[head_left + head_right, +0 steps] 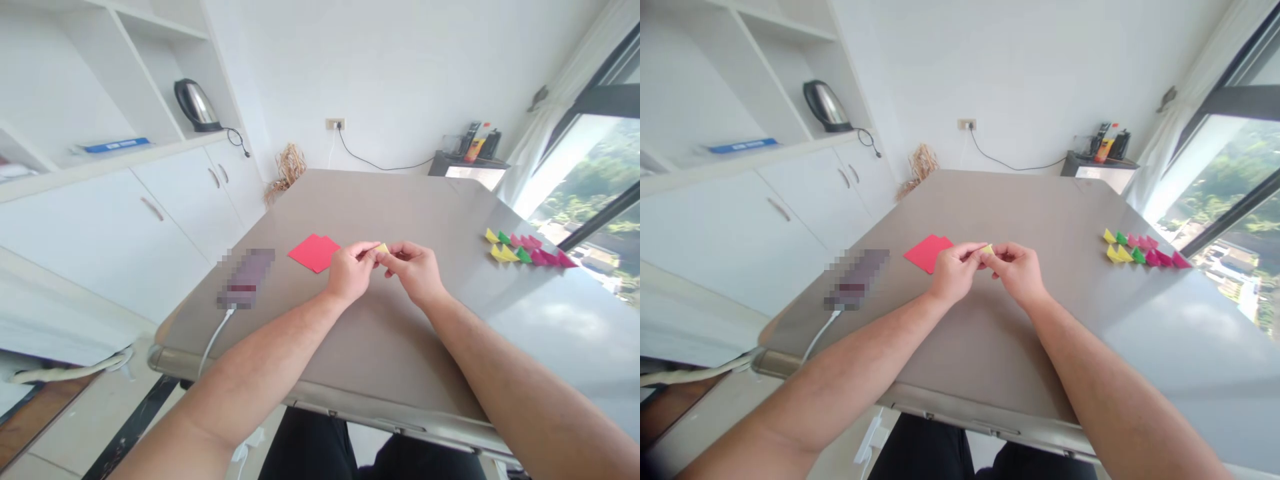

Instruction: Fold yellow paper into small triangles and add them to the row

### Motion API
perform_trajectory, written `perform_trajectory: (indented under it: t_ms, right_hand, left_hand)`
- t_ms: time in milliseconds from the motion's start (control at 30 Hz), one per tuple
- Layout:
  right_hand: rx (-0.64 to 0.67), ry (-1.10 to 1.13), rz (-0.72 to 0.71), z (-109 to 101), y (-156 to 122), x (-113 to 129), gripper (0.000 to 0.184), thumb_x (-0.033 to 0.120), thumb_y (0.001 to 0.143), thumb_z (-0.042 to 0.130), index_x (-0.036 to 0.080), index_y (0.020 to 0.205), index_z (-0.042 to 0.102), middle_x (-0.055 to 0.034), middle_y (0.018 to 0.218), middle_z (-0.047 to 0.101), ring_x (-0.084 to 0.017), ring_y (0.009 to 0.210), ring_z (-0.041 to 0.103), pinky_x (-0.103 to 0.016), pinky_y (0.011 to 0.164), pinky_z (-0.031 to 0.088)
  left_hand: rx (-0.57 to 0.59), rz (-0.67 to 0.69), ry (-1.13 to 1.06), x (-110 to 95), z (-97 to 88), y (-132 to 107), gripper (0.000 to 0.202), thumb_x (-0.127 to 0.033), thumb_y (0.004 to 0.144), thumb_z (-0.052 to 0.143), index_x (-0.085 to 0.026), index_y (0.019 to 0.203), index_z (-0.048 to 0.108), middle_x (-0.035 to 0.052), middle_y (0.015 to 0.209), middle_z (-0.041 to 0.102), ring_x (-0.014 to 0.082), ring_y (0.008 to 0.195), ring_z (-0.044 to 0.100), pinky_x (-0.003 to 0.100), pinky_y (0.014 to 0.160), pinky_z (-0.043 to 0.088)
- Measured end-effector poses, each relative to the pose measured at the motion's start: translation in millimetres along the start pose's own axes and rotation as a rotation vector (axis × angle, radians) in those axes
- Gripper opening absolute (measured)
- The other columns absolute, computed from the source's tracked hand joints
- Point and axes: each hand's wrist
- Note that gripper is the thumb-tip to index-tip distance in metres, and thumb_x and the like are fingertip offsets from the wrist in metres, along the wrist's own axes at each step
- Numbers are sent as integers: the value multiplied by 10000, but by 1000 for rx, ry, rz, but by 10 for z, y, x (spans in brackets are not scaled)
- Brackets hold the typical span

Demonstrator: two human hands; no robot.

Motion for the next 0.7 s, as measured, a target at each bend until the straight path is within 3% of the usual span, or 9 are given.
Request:
perform_trajectory:
  t_ms: [333,533,700]
  right_hand:
    - [54,3,5,-24,-27,19,298,461,718,843,183,793,765,-57,718,738,-176,656,673,-293,583,543]
    - [66,58,-8,-15,-40,54,274,448,740,829,187,806,774,-51,745,739,-164,660,662,-292,589,536]
    - [119,-36,-39,-59,-20,58,328,500,757,798,189,851,757,-49,758,733,-166,654,652,-303,580,530]
  left_hand:
    - [69,-18,-42,-45,6,-20,250,-345,914,656,-172,1071,743,92,938,794,219,839,771,358,798,628]
    - [50,5,-88,-47,-9,0,275,-409,894,684,-170,1023,725,93,915,786,209,823,762,355,802,626]
    - [103,-7,-88,-46,-33,25,270,-388,865,712,-172,1026,708,84,899,774,208,820,744,352,783,615]
Point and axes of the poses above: each hand's wrist, its own y-axis towards the middle knuckle, its own z-axis out of the palm, x = y × z
